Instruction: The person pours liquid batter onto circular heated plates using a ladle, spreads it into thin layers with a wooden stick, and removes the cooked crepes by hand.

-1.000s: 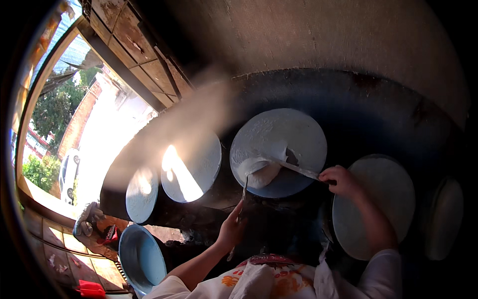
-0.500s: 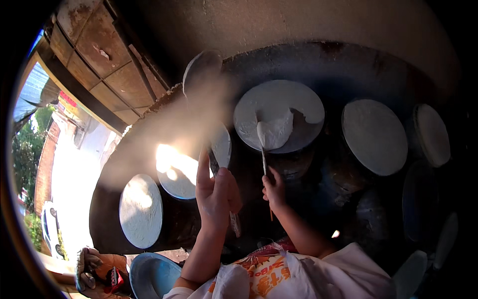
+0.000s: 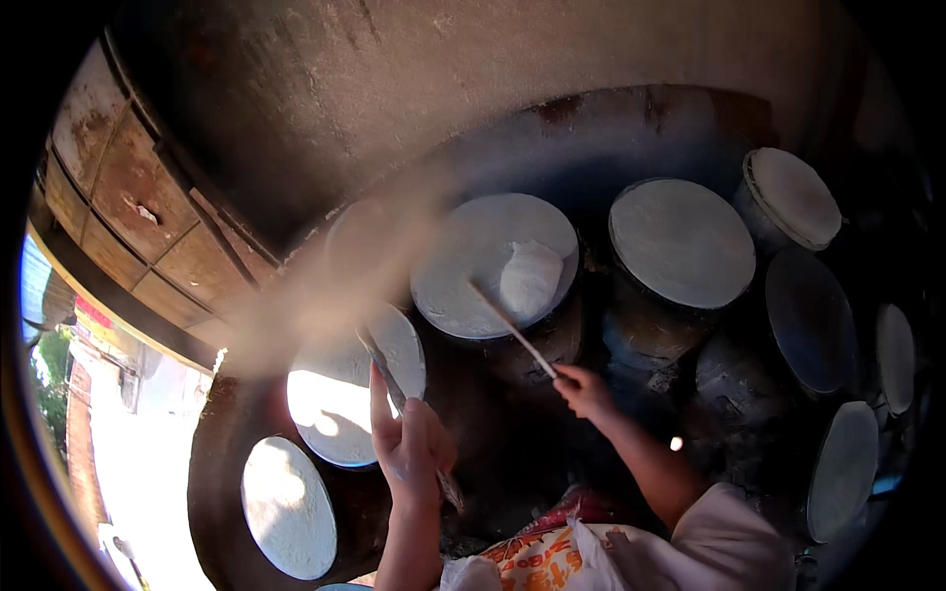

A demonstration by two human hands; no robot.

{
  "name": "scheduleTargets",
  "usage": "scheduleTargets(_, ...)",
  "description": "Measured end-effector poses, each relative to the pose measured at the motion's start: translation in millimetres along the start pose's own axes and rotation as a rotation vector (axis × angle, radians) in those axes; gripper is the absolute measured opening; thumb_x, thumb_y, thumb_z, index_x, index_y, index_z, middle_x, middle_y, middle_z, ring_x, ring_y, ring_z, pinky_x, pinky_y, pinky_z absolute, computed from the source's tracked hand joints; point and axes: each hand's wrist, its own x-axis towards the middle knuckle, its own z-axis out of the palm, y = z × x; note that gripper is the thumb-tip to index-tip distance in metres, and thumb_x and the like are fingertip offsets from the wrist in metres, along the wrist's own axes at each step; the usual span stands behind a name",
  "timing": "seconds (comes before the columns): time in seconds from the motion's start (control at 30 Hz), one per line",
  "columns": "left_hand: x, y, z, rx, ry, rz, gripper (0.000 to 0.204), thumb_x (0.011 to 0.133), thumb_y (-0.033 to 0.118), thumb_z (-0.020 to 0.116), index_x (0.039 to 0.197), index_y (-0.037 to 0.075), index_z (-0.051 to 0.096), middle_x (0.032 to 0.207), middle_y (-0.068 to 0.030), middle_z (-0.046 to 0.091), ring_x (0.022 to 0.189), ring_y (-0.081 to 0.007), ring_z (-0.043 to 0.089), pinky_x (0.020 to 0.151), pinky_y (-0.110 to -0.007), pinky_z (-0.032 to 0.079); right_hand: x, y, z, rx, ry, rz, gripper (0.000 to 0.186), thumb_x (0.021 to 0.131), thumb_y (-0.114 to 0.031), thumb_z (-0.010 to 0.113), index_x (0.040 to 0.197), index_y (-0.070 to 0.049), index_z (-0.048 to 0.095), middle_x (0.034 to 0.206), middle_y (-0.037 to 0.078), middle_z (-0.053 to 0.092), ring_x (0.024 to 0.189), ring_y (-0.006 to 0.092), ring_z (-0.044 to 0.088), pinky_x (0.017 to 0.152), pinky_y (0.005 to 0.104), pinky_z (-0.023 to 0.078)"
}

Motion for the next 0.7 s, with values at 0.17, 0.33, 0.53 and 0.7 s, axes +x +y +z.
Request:
scheduleTargets(0.17, 28.0, -25.8, 41.4, 0.071, -0.058, -0.092, 0.056, 0.094, 0.014, 0.040, 0.144, 0.015, 0.014, 0.054, 0.0016, 0.031, 0.036, -0.0059, 0.029, 0.031, -0.021, 0.025, 30.7, -16.4, -83.9, -0.009, -0.087, 0.351, 0.032, 0.090, -0.019, 0.054, 0.121, -0.016, 0.056, 0.065, 0.000, 0.051, 0.045, 0.0100, 0.043, 0.041, 0.0280, 0.037)
scheduleTargets(0.33, 37.8, -28.5, 79.4, 0.072, -0.106, -0.112, 0.054, 0.093, 0.010, 0.035, 0.143, 0.015, 0.015, 0.052, 0.0010, 0.030, 0.035, -0.0066, 0.028, 0.031, -0.021, 0.026, 82.9, -7.3, -85.0, -0.511, 0.034, -0.528, 0.033, 0.085, -0.022, 0.059, 0.117, -0.015, 0.057, 0.072, 0.015, 0.059, 0.058, 0.0296, 0.058, 0.051, 0.0421, 0.045)
scheduleTargets(0.53, 78.3, -41.6, 97.2, -0.216, -0.141, -0.477, 0.046, 0.095, 0.019, 0.040, 0.138, 0.028, 0.028, 0.056, 0.0030, 0.028, 0.038, -0.0040, 0.028, 0.034, -0.019, 0.026, 88.6, 16.4, -149.9, -0.639, 0.158, -0.333, 0.025, 0.085, -0.018, 0.054, 0.110, -0.014, 0.060, 0.063, 0.016, 0.058, 0.057, 0.0345, 0.058, 0.050, 0.0463, 0.044)
scheduleTargets(0.7, 111.7, -69.4, 99.9, -0.755, 0.015, -0.822, 0.013, 0.096, 0.025, 0.042, 0.097, 0.019, 0.054, 0.058, 0.0049, 0.033, 0.041, -0.0048, 0.032, 0.038, -0.019, 0.031, 106.3, -21.1, -141.9, -0.633, -0.031, -0.314, 0.025, 0.086, -0.019, 0.053, 0.109, -0.014, 0.060, 0.065, 0.016, 0.059, 0.059, 0.0358, 0.057, 0.054, 0.0472, 0.045)
